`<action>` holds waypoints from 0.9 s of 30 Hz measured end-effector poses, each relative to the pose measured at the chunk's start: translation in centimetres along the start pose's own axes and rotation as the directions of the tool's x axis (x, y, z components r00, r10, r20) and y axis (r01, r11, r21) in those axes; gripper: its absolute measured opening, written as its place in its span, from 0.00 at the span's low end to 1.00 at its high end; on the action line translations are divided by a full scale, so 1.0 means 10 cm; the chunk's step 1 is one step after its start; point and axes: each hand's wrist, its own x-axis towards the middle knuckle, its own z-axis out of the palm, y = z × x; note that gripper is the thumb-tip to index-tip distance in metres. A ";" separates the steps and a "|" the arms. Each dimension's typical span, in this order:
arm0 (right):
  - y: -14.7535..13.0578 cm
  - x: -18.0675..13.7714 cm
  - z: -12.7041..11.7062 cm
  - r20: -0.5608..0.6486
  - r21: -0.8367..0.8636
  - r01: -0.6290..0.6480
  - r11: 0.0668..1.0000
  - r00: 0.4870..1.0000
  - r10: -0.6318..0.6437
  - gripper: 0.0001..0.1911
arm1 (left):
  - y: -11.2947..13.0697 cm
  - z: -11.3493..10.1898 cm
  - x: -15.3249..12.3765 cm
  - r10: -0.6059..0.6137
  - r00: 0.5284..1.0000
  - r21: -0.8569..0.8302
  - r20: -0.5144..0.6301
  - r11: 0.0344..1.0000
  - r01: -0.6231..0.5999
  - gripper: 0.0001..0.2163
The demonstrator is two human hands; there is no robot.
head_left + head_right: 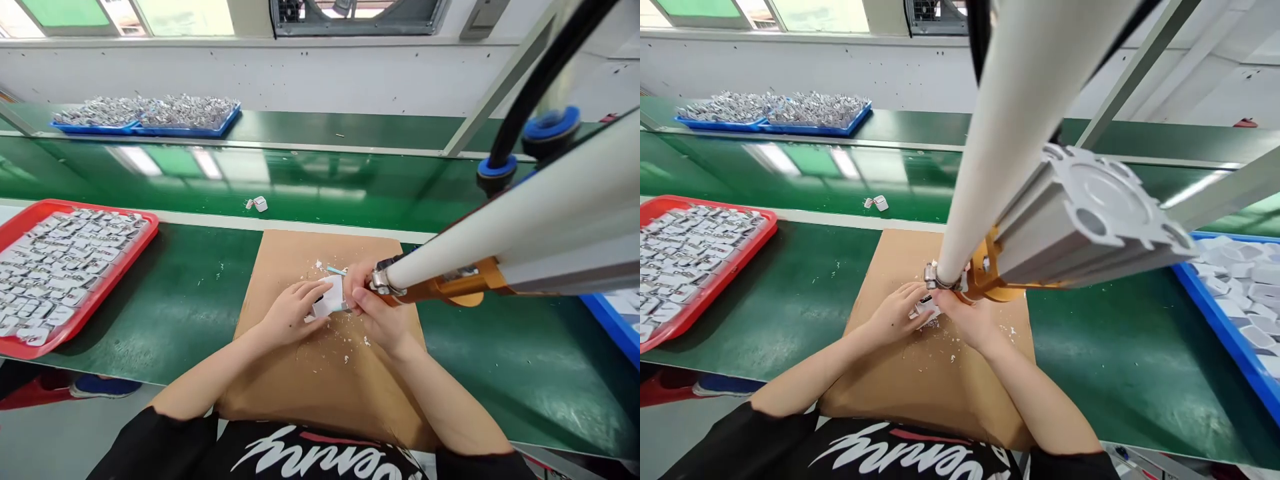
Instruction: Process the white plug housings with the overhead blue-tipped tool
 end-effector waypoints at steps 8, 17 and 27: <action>0.03 0.01 -0.08 0.003 -0.027 -0.002 1.000 1.000 0.002 0.16 | 0.00 0.04 -0.01 -0.091 0.995 0.014 -0.027 0.996 0.091 0.18; 0.05 0.01 -0.07 -0.001 -0.018 0.038 0.999 0.999 -0.038 0.15 | -0.06 -0.05 0.00 -0.083 0.993 0.077 0.085 0.994 0.077 0.18; 0.03 -0.05 -0.05 -0.024 -0.070 -0.069 0.995 0.997 0.068 0.20 | 0.14 0.18 -0.02 -0.148 0.981 -0.265 -0.124 0.958 0.111 0.14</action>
